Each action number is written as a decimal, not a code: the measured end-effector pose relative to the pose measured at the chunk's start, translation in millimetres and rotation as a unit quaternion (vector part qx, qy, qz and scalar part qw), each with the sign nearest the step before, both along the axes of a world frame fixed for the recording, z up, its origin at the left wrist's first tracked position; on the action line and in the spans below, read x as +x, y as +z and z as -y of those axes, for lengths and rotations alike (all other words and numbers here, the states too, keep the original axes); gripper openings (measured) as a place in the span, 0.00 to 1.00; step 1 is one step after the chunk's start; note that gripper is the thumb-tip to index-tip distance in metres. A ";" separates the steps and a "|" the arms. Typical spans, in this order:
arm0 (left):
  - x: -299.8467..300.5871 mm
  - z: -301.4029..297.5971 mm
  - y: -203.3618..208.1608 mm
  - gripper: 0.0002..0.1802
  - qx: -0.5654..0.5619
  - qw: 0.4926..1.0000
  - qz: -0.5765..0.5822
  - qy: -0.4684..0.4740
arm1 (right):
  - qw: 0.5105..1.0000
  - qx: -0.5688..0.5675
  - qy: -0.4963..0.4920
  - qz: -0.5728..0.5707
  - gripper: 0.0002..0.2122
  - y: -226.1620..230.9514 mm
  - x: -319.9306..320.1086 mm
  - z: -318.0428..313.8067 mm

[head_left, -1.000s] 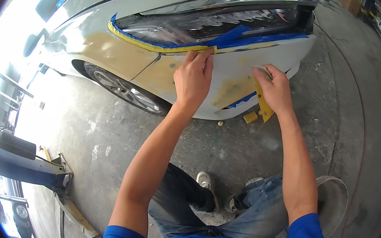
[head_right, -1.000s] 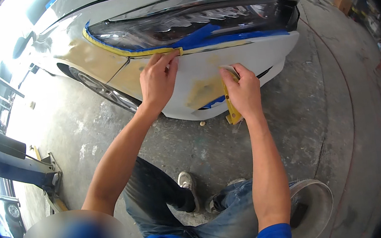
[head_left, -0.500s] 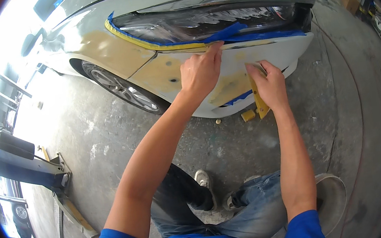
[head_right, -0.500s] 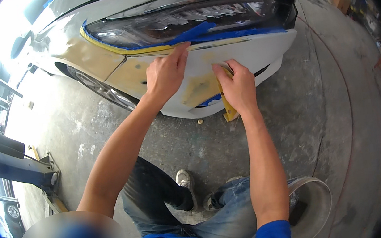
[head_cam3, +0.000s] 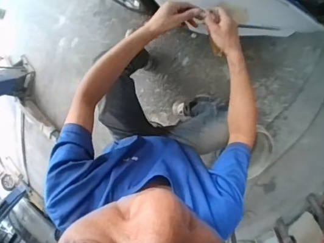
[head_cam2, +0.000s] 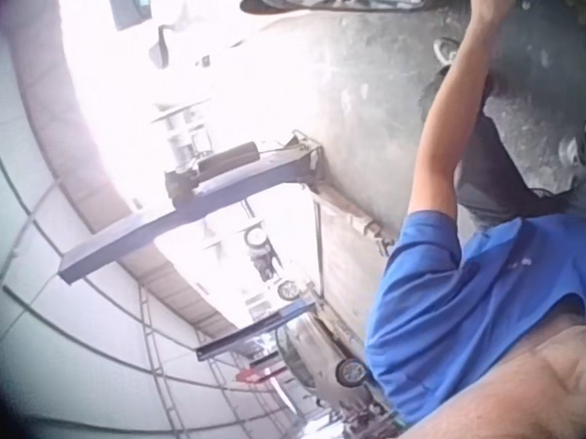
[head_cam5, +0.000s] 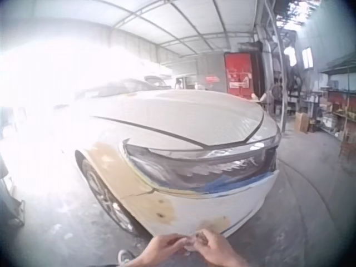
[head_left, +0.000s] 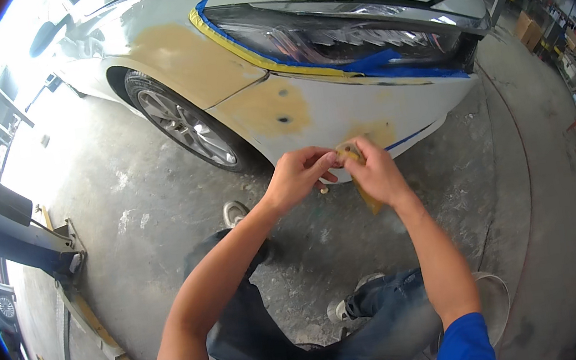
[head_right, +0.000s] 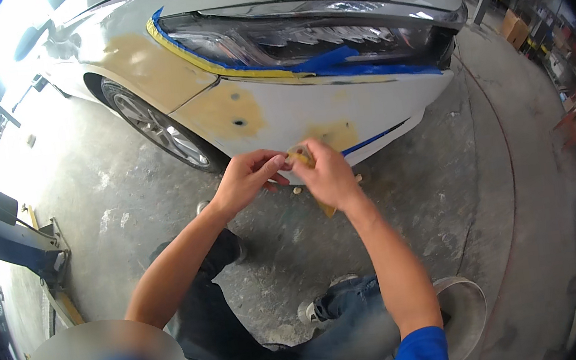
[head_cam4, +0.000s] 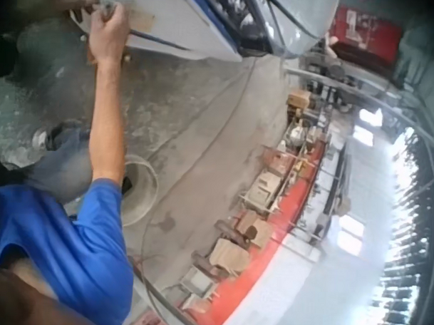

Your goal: The person sands the front bumper of a white car using a yellow sanding block. They repeatedly rub the surface and frequently wipe it with their hand to check smoothness. The headlight is masked with blue tape and plastic.

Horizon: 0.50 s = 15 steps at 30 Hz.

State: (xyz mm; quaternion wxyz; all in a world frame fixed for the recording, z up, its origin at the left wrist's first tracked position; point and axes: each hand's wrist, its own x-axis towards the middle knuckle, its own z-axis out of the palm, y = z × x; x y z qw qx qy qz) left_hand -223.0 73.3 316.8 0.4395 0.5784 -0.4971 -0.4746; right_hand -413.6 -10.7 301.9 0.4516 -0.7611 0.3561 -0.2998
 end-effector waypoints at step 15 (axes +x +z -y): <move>41.0 17.5 -26.1 0.11 -0.048 0.980 -0.192 -0.034 | 1.000 0.006 -0.020 0.010 0.10 17.7 21.7 -19.7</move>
